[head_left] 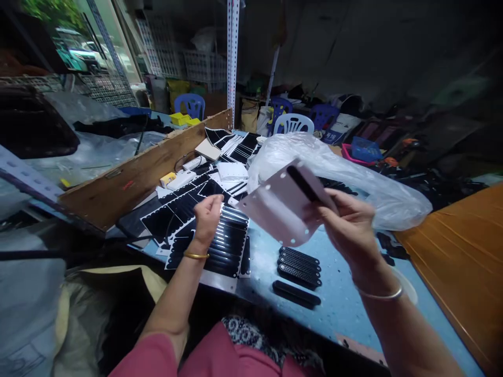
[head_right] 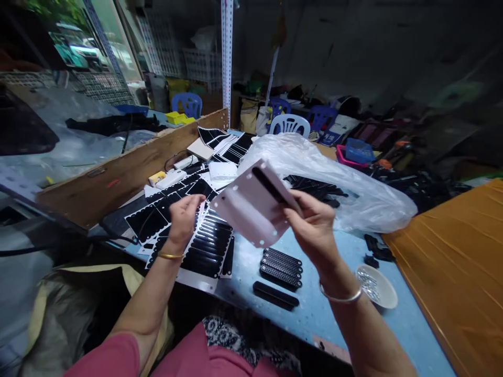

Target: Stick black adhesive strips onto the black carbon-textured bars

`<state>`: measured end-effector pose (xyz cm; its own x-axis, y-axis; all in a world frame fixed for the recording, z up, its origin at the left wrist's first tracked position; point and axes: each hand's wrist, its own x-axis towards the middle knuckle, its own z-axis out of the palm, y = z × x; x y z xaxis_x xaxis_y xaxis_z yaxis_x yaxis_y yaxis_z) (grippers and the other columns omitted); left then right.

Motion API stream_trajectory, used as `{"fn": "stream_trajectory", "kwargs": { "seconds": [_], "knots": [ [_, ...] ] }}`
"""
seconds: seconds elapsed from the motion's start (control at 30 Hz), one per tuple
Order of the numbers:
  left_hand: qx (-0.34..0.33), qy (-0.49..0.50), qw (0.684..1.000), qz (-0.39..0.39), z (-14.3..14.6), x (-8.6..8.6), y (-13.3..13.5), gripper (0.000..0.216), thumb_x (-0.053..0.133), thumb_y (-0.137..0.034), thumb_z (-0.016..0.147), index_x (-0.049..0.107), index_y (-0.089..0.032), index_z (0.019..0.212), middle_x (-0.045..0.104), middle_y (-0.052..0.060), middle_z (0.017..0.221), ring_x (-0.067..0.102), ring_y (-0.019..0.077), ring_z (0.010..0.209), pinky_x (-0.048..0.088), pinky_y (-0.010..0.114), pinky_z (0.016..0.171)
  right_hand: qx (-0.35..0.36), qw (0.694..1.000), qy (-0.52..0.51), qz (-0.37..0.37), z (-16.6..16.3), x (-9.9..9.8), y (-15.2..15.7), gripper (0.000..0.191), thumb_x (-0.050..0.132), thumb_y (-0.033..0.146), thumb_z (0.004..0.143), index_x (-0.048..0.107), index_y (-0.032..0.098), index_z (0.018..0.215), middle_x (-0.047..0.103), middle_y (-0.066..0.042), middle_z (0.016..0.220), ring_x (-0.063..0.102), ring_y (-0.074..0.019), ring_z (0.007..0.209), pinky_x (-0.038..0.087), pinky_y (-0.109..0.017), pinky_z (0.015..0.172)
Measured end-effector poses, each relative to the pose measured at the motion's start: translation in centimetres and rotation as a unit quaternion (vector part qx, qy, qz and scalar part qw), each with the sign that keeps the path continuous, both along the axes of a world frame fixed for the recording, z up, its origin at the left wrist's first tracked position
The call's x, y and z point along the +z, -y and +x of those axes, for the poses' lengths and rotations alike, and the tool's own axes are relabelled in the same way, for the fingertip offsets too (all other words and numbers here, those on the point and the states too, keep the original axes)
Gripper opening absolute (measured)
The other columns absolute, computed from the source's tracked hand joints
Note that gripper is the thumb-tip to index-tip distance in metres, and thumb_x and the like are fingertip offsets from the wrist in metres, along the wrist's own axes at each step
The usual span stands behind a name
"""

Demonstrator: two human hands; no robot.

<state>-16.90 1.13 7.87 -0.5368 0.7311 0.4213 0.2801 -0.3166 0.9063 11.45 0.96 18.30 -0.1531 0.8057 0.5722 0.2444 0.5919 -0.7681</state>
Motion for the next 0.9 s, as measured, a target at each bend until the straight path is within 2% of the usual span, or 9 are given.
{"fn": "stream_trajectory", "kwargs": {
  "seconds": [0.07, 0.17, 0.23, 0.3, 0.43, 0.53, 0.63, 0.73, 0.9],
  "knots": [
    [-0.058, 0.052, 0.996, 0.051, 0.2, 3.8, 3.3, 0.039, 0.056, -0.049, 0.089, 0.073, -0.014, 0.097, 0.073, 0.010, 0.095, 0.066, 0.0223, 0.091, 0.050, 0.032, 0.083, 0.061, 0.997, 0.013, -0.049, -0.6, -0.2, 2.8, 0.020, 0.065, 0.026, 0.081, 0.072, 0.018, 0.098, 0.071, -0.002, 0.077, 0.064, -0.0140, 0.061, 0.051, -0.022, 0.052],
    [-0.313, 0.026, 0.950, 0.002, 1.6, 7.9, 9.5, 0.057, 0.060, -0.066, 0.079, 0.075, -0.012, 0.090, 0.072, 0.012, 0.084, 0.066, 0.0243, 0.079, 0.050, 0.033, 0.075, 0.177, 0.977, 0.103, -0.056, -0.4, -0.9, 7.9, 0.019, 0.065, 0.021, 0.080, 0.076, 0.021, 0.095, 0.072, -0.001, 0.071, 0.064, -0.0126, 0.057, 0.049, -0.019, 0.049],
    [-0.491, -0.012, 0.870, -0.052, 2.8, 8.8, 13.4, 0.054, 0.078, -0.063, 0.061, 0.076, -0.013, 0.079, 0.068, 0.010, 0.067, 0.061, 0.0206, 0.062, 0.046, 0.030, 0.060, 0.229, 0.964, 0.129, -0.045, 0.4, -2.0, 10.9, 0.026, 0.064, 0.019, 0.080, 0.075, 0.023, 0.102, 0.074, -0.003, 0.077, 0.067, -0.0141, 0.062, 0.053, -0.020, 0.057],
    [-0.568, 0.006, 0.817, -0.093, 4.1, 8.3, 16.5, 0.040, 0.076, -0.053, 0.071, 0.072, -0.013, 0.066, 0.061, 0.007, 0.057, 0.055, 0.0159, 0.054, 0.041, 0.027, 0.055, 0.215, 0.964, 0.119, -0.105, 1.3, -3.8, 13.3, 0.030, 0.065, 0.021, 0.080, 0.073, 0.024, 0.109, 0.074, -0.002, 0.074, 0.067, -0.0143, 0.061, 0.054, -0.021, 0.059],
    [-0.496, 0.132, 0.828, -0.225, 6.7, 4.5, 19.6, 0.031, 0.068, -0.042, 0.081, 0.072, -0.011, 0.081, 0.064, 0.006, 0.066, 0.054, 0.0126, 0.058, 0.038, 0.022, 0.054, 0.163, 0.939, 0.056, -0.299, 3.5, -8.5, 16.6, 0.032, 0.063, 0.038, 0.085, 0.073, 0.021, 0.110, 0.076, -0.006, 0.089, 0.071, -0.0207, 0.075, 0.057, -0.027, 0.064],
    [-0.451, 0.140, 0.830, -0.296, 9.0, 0.4, 20.0, 0.028, 0.073, -0.036, 0.075, 0.071, -0.010, 0.082, 0.065, 0.005, 0.072, 0.054, 0.0116, 0.062, 0.038, 0.020, 0.056, 0.142, 0.925, 0.109, -0.335, 5.3, -12.3, 18.6, 0.038, 0.057, 0.044, 0.088, 0.073, 0.017, 0.110, 0.076, -0.009, 0.091, 0.071, -0.0244, 0.078, 0.058, -0.032, 0.068],
    [-0.426, 0.131, 0.821, -0.357, 11.4, -3.7, 19.6, 0.027, 0.073, -0.035, 0.072, 0.070, -0.008, 0.073, 0.060, 0.002, 0.063, 0.048, 0.0093, 0.056, 0.033, 0.018, 0.051, 0.052, 0.952, 0.195, -0.231, 7.4, -16.0, 20.0, 0.038, 0.058, 0.043, 0.087, 0.072, 0.017, 0.111, 0.076, -0.010, 0.093, 0.072, -0.0254, 0.078, 0.059, -0.036, 0.072],
    [-0.412, 0.217, 0.803, -0.372, 13.6, -6.6, 19.2, 0.034, 0.078, -0.039, 0.065, 0.071, -0.008, 0.077, 0.062, 0.002, 0.063, 0.050, 0.0101, 0.055, 0.036, 0.019, 0.052, -0.126, 0.960, 0.247, -0.036, 9.3, -18.4, 20.9, 0.034, 0.067, 0.040, 0.082, 0.073, 0.018, 0.107, 0.075, -0.014, 0.098, 0.071, -0.0293, 0.088, 0.058, -0.043, 0.080],
    [-0.454, 0.299, 0.759, -0.358, 15.9, -6.8, 18.6, 0.036, 0.082, -0.037, 0.063, 0.074, -0.010, 0.084, 0.069, 0.006, 0.076, 0.059, 0.0137, 0.065, 0.044, 0.022, 0.063, -0.154, 0.948, 0.273, 0.062, 9.6, -18.5, 21.6, 0.028, 0.069, 0.030, 0.083, 0.072, 0.021, 0.109, 0.073, -0.014, 0.109, 0.069, -0.0289, 0.099, 0.057, -0.044, 0.084]
  ]
}}
